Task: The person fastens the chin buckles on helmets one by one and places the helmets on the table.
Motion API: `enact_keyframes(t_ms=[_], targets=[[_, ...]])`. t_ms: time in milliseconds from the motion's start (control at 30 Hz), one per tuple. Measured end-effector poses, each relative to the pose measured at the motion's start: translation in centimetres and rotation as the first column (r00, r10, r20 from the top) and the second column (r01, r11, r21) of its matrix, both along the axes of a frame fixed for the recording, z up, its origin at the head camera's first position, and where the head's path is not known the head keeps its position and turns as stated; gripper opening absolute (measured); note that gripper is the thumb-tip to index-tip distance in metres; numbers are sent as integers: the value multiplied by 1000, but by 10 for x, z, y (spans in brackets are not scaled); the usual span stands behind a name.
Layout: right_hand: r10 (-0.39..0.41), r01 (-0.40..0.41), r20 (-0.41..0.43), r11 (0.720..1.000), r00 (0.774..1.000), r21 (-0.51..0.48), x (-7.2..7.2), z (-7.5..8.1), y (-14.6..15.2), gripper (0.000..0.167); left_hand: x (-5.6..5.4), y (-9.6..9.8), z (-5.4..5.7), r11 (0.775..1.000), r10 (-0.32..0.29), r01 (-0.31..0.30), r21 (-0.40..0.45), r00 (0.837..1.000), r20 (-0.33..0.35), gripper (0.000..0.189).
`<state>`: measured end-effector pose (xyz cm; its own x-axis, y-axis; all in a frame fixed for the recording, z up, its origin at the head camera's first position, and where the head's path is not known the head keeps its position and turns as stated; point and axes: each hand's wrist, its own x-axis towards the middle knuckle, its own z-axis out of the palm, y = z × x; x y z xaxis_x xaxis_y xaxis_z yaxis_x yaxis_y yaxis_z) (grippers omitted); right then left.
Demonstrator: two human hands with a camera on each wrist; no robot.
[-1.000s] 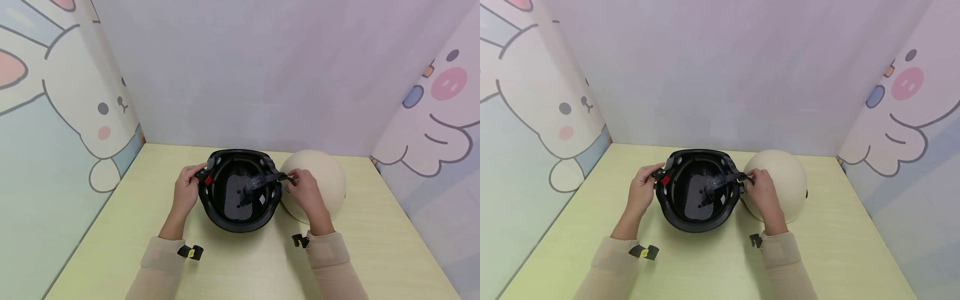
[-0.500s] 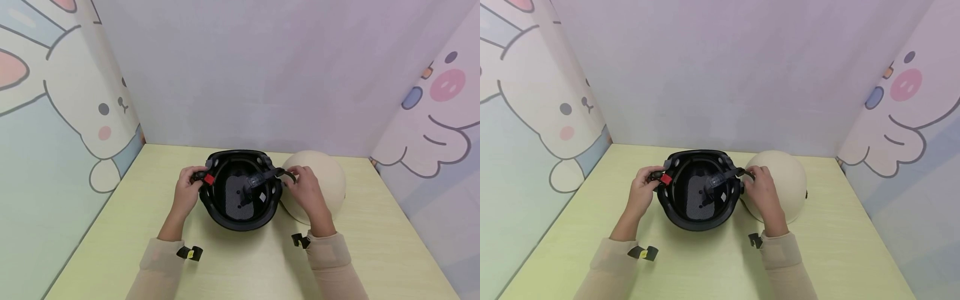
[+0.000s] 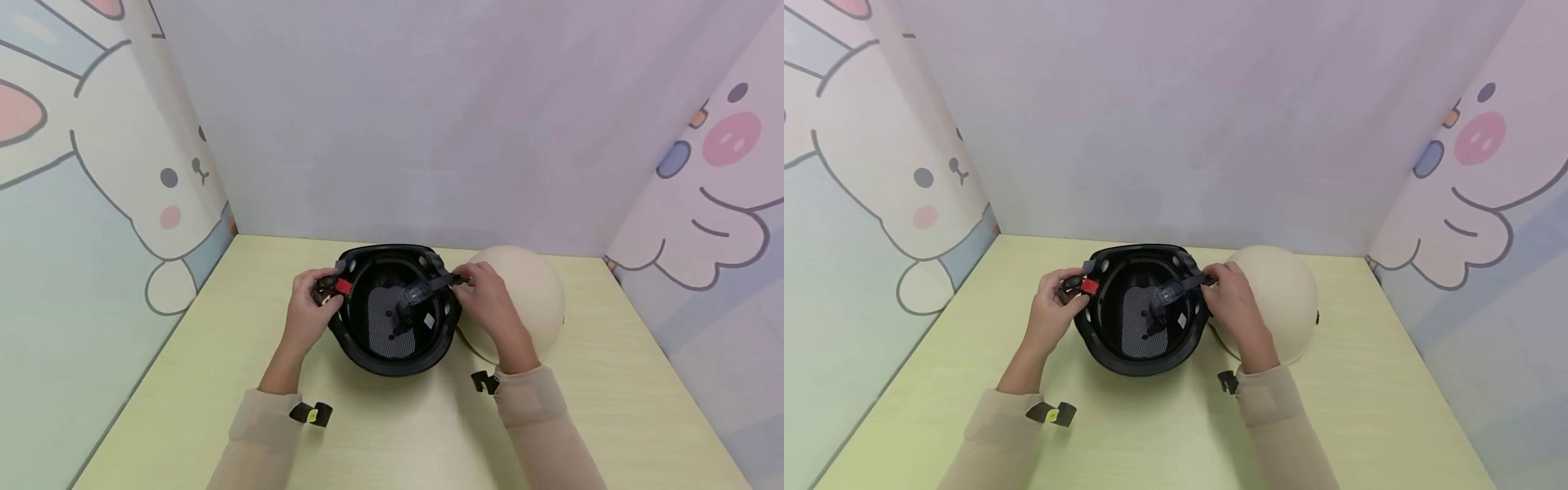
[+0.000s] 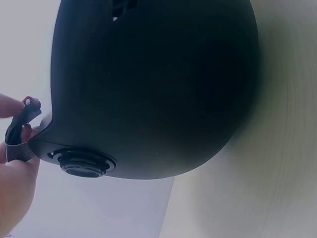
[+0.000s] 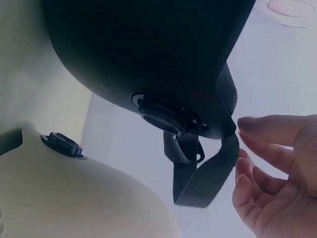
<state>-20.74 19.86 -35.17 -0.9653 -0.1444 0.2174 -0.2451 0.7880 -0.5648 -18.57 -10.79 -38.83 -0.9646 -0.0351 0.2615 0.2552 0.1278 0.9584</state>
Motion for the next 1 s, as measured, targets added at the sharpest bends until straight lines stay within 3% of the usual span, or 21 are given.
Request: enact_keyframes(t_ms=[167, 333, 567, 733, 1000], targets=[[110, -110, 8, 992, 994, 55, -8, -1, -10, 30, -1, 0, -3, 998, 16, -17, -66, 1000, -14, 46], [216, -218, 33, 968, 976, 124, -14, -3, -19, 36, -2, 1, -5, 991, 42, -44, -130, 999, -18, 42], [339, -343, 54, 915, 939, 215, -20, -7, -30, 40, -4, 4, -6, 990, 71, -76, -114, 996, -52, 36], [398, -407, 85, 888, 913, 216, -23, -10, -36, 40, -5, 6, -6, 990, 83, -88, -107, 995, -48, 35], [436, -453, 125, 863, 891, 223, -30, -15, -41, 41, -5, 6, -7, 988, 98, -103, -117, 994, -45, 36]])
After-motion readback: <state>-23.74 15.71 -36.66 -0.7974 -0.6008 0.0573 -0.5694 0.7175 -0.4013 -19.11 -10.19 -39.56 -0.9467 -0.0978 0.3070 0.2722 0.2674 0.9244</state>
